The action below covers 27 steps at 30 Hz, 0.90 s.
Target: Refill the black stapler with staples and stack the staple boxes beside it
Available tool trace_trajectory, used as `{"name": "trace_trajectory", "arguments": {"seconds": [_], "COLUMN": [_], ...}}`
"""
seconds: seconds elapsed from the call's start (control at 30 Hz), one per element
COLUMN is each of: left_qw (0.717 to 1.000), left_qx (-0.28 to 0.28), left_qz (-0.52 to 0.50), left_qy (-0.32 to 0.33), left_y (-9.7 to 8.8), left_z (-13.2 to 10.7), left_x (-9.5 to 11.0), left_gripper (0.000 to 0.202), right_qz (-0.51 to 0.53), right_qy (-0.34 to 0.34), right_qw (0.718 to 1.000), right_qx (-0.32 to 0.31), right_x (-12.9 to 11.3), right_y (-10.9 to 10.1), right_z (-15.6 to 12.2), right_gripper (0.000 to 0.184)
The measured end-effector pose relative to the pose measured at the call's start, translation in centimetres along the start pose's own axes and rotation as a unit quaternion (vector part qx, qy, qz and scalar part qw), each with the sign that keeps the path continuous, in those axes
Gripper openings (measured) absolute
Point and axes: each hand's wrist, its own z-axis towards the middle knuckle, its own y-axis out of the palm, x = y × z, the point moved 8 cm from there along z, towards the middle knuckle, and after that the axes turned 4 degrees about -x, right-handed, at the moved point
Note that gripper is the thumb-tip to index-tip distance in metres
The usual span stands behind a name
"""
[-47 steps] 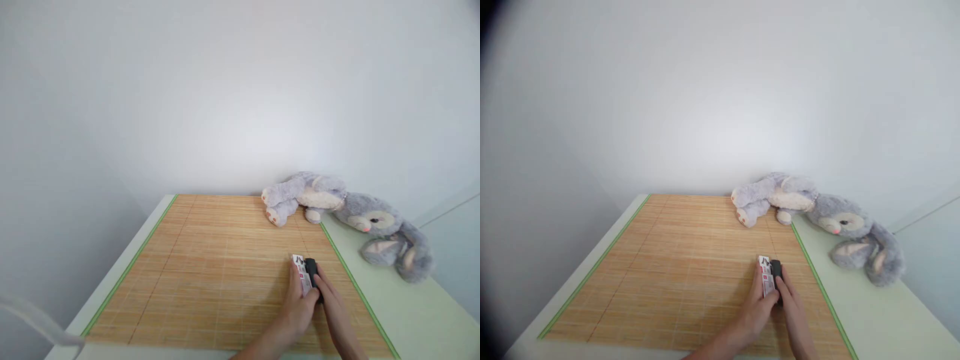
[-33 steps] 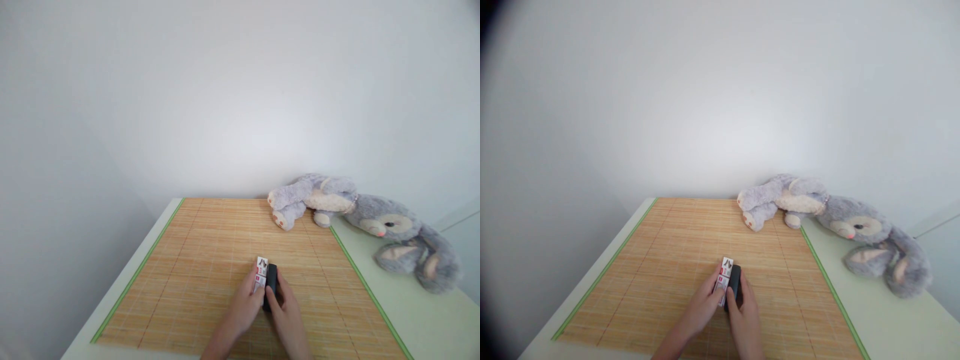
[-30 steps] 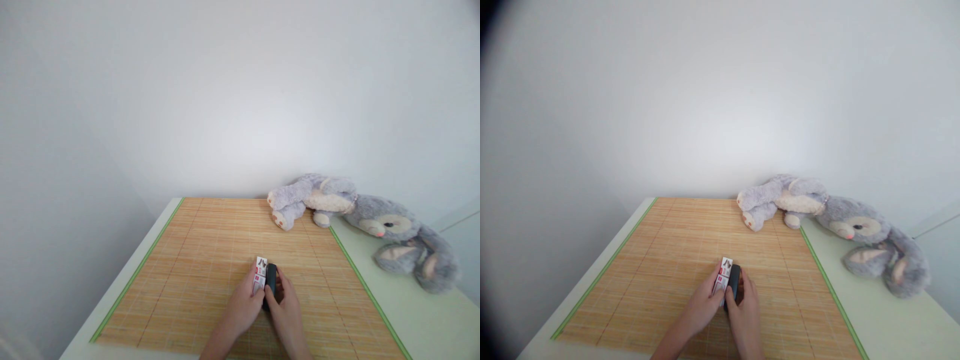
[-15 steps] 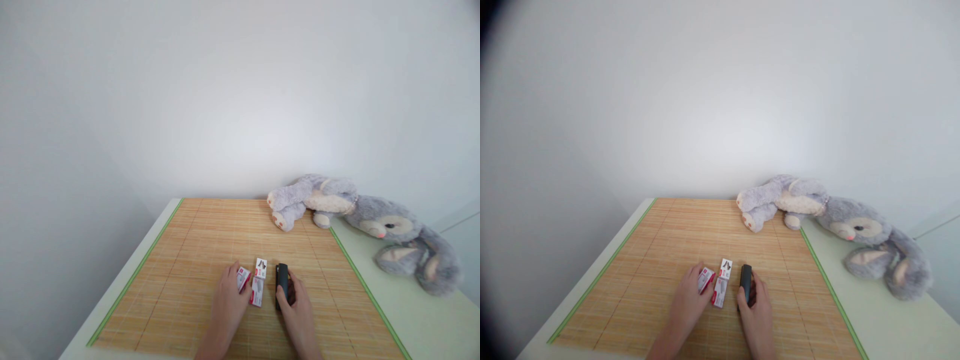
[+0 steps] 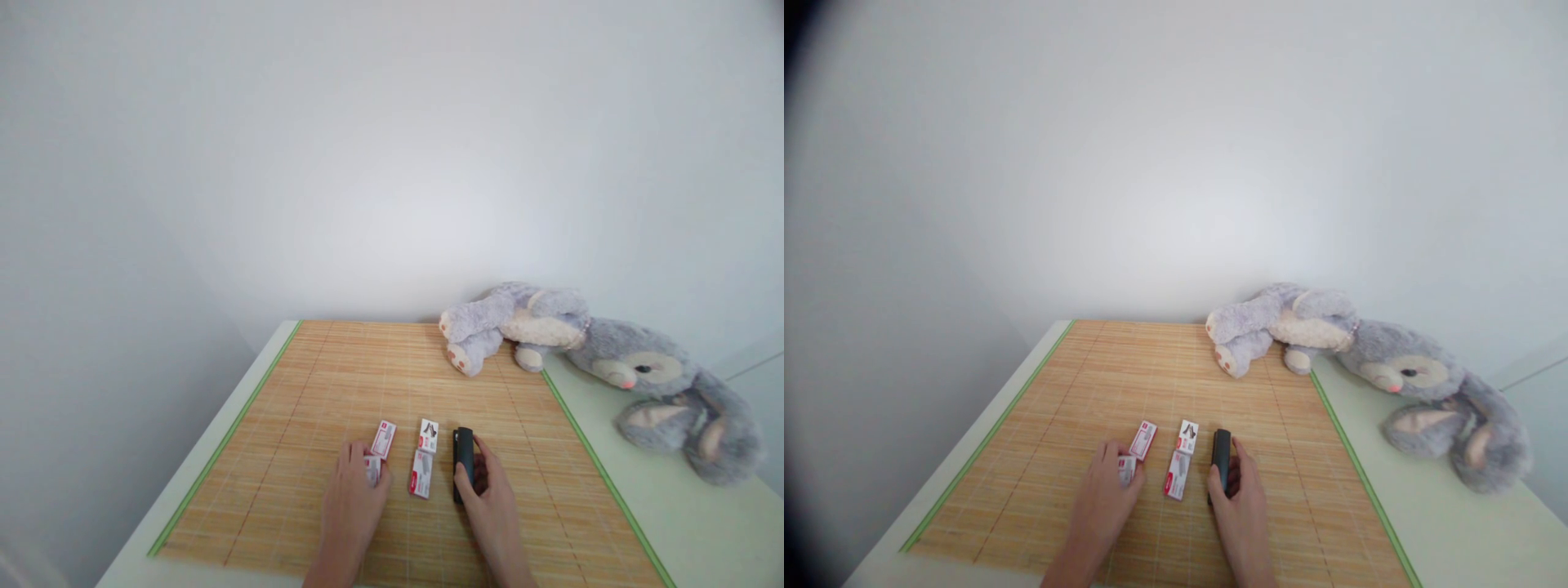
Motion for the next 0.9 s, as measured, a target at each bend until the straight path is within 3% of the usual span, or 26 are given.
{"name": "trace_trajectory", "arguments": {"seconds": [0.17,0.33,0.47,0.53,0.6,0.7,0.77,0.9], "left_qw": [0.999,0.998,0.997,0.995,0.992,0.981,0.977,0.985], "left_qx": [0.025,0.044,0.044,0.055,0.056,-0.004,-0.048,-0.057], "left_qz": [0.003,-0.004,0.001,0.002,-0.007,-0.034,-0.044,-0.046], "left_qy": [0.023,0.048,0.070,0.077,0.109,0.189,0.204,0.154], "left_y": [0.9,0.8,-0.3,-1.1,-1.4,-0.1,1.5,3.7], "left_z": [-0.9,1.0,2.4,2.3,1.4,-0.5,-1.4,-1.8], "left_x": [0.0,0.3,0.0,0.6,2.5,6.6,8.3,8.1], "left_gripper": [0.013,0.019,0.019,0.021,0.024,0.027,0.028,0.047], "right_qz": [0.006,-0.002,0.024,0.062,0.092,0.099,0.091,0.045], "right_qy": [0.007,0.005,0.016,0.028,0.039,0.042,0.041,0.024], "right_qw": [1.000,1.000,0.999,0.997,0.995,0.994,0.995,0.998], "right_qx": [-0.006,-0.016,-0.027,-0.030,-0.029,-0.024,-0.026,-0.047], "right_x": [-0.5,-0.7,0.3,0.9,1.3,1.3,1.3,0.9], "right_y": [-0.1,-0.2,-0.1,-0.2,-0.3,-0.5,-0.6,-1.2], "right_z": [0.1,0.4,0.5,0.5,0.5,0.4,0.3,0.4], "right_gripper": [0.065,0.071,0.073,0.072,0.072,0.071,0.072,0.064]}}
